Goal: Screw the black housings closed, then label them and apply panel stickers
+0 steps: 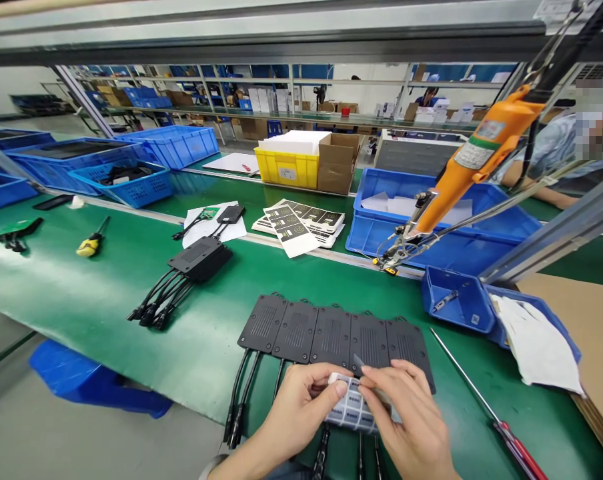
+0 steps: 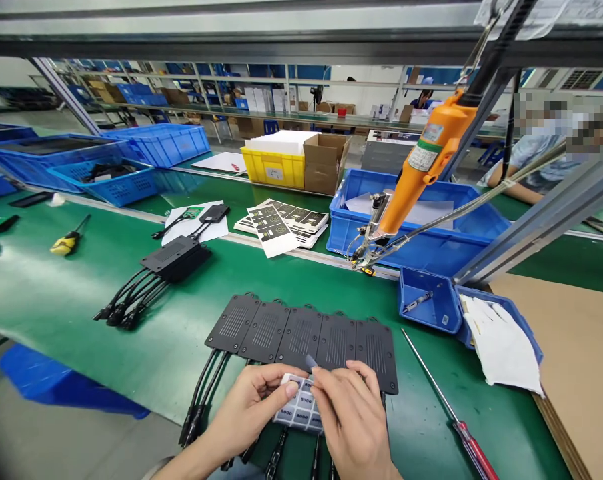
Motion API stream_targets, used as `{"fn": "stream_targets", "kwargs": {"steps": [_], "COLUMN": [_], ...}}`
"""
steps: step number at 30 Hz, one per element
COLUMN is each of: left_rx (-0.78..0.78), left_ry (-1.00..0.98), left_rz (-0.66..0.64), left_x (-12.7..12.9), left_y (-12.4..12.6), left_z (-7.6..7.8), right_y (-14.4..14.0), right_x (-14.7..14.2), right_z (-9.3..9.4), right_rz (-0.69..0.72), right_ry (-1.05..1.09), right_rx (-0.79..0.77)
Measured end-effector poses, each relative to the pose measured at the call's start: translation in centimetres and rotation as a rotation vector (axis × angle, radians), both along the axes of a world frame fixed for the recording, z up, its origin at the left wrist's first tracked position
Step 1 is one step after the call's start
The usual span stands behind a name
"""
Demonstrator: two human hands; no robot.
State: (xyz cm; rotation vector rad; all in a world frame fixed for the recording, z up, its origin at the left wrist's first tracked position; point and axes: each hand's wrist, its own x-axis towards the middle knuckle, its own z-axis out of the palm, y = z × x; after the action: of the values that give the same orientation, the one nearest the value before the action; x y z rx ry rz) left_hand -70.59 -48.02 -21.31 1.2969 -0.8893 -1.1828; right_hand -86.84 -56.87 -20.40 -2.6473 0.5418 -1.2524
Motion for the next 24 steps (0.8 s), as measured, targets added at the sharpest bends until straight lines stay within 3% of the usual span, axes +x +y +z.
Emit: {"fn": "stream_targets", "kwargs": {"steps": [3,5,11,14,18,24], "left_rx": [0.023,0.03,0.006,-0.006,0.038,0.105], "left_ry": [0.071,0.052,-0.134,-0.07,0.085,0.255], "left_rz": [0.005,0.01,0.04,-0.019,-0.133,-0.18], "left_x": [0.0,0.0,-0.4,-0.3,0.1,0.0], "left_y": [-0.3,-0.4,-0.2,0.1,0.2,0.0], "left_z": [-0.1,-0.1,0.1,0.5,1.3,1.4], "right_y": [0.6,1.0,1.5,1.4,1.3,0.9], "right_x": [0.0,0.1,1.2,1.5,1.3,0.7], "right_z": [0.4,0.6,0.0,-0.2,-0.1,-1.5], "right_rz": [0.102,0.125,-0.028,-0.027,-0.002,0.055], "right_ry": [0.002,-0.065,-0.108,-0.111,-0.097,-0.041], "right_rx": [-0.048,0.014,0.23,0.243,0.206,-0.014]}}
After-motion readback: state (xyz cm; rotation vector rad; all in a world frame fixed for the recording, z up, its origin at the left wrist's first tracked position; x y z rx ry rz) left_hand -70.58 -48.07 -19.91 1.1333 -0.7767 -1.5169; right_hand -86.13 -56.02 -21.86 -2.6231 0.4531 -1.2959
